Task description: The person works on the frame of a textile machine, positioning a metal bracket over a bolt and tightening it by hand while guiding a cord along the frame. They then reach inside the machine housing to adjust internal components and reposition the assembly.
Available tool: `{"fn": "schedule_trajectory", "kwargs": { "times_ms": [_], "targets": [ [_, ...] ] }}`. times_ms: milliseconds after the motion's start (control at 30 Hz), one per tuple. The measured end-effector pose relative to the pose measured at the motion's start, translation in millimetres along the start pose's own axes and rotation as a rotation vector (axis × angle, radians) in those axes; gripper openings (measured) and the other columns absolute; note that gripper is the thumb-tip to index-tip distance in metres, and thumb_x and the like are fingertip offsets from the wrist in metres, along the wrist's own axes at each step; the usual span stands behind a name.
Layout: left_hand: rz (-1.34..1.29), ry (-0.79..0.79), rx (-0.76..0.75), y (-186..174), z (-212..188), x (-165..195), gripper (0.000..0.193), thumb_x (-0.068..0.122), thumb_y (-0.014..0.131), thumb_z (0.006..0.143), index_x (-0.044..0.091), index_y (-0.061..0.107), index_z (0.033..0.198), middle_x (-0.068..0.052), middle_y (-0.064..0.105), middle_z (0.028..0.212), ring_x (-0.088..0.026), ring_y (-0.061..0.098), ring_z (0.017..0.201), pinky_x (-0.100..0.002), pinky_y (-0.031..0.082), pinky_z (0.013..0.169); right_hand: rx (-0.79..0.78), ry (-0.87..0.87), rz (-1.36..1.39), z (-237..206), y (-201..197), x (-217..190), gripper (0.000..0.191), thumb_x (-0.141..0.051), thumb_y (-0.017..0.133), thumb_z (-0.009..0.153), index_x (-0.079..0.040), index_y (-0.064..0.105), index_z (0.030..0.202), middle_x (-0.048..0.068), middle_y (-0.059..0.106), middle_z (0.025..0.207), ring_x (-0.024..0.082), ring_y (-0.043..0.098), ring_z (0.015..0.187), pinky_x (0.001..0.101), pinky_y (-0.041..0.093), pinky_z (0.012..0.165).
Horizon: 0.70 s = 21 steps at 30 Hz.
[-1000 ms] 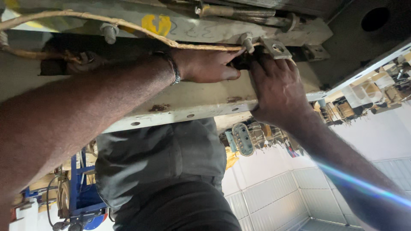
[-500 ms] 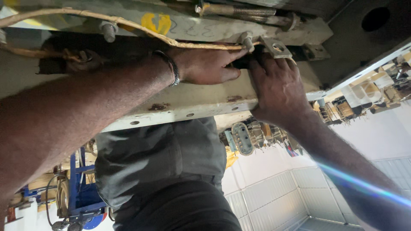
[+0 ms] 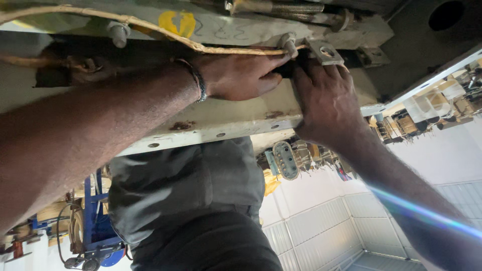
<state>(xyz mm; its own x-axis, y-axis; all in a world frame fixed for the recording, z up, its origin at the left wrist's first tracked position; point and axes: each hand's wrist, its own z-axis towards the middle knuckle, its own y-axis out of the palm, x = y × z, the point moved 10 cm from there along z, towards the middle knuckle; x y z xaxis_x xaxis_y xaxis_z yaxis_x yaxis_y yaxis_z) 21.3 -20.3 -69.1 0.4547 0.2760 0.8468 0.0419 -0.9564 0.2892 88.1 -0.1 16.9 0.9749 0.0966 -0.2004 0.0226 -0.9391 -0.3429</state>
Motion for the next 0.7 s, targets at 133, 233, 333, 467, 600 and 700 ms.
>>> {"fn": "schedule_trajectory", "kwargs": {
  "times_ms": [133,233,333,467,600,700],
  "targets": [
    [0.013,0.183,0.13,-8.5,1.6,13.5,0.06,0.033,0.047,0.103,0.009,0.037,0.157,-0.02,0.058,0.141,-0.032,0.059,0.127,-0.044,0.044,0.111,-0.018,0.014,0.031,-0.5,4.6,5.4,0.099,-0.025,0.088,0.051,0.0,0.051,0.14,0.024,0.054,0.136,0.041,0.049,0.13,0.0565,0.037,0.112],
    [0.027,0.238,0.161,-8.6,4.0,14.4,0.06,0.033,0.049,0.102,0.008,0.037,0.156,-0.021,0.054,0.146,-0.034,0.056,0.129,-0.045,0.041,0.11,-0.019,-0.013,0.004,0.2,6.5,5.3,0.095,-0.025,0.088,0.051,0.001,0.053,0.135,0.024,0.055,0.132,0.041,0.05,0.128,0.0564,0.037,0.112],
    [0.022,0.18,0.118,-4.5,6.5,7.0,0.061,0.034,0.047,0.102,0.009,0.035,0.156,-0.021,0.053,0.146,-0.033,0.056,0.129,-0.044,0.041,0.111,0.037,-0.025,-0.003,0.4,2.3,3.7,0.097,-0.024,0.087,0.049,0.003,0.053,0.136,0.025,0.055,0.132,0.041,0.051,0.126,0.0561,0.037,0.11],
    [0.006,0.245,0.158,-13.0,1.6,16.0,0.06,0.033,0.047,0.102,0.008,0.035,0.156,-0.022,0.053,0.145,-0.035,0.056,0.126,-0.046,0.042,0.106,-0.024,0.021,0.015,0.2,7.7,6.5,0.088,-0.02,0.085,0.055,0.004,0.053,0.133,0.025,0.057,0.126,0.041,0.053,0.122,0.0552,0.039,0.111],
    [0.056,0.16,0.104,-11.4,0.6,10.7,0.059,0.036,0.047,0.102,0.01,0.038,0.154,-0.019,0.058,0.139,-0.034,0.061,0.122,-0.045,0.046,0.105,0.035,-0.012,0.019,-0.4,0.6,2.8,0.085,-0.019,0.082,0.056,0.005,0.053,0.133,0.028,0.057,0.125,0.043,0.053,0.12,0.0562,0.041,0.106],
    [0.038,0.132,0.077,-8.8,1.7,7.3,0.058,0.037,0.046,0.103,0.009,0.039,0.153,-0.019,0.06,0.137,-0.033,0.063,0.121,-0.045,0.048,0.105,0.019,-0.003,0.017,0.7,2.7,3.4,0.085,-0.018,0.082,0.056,0.005,0.053,0.132,0.028,0.057,0.123,0.043,0.054,0.119,0.0569,0.04,0.106]
  ]
}}
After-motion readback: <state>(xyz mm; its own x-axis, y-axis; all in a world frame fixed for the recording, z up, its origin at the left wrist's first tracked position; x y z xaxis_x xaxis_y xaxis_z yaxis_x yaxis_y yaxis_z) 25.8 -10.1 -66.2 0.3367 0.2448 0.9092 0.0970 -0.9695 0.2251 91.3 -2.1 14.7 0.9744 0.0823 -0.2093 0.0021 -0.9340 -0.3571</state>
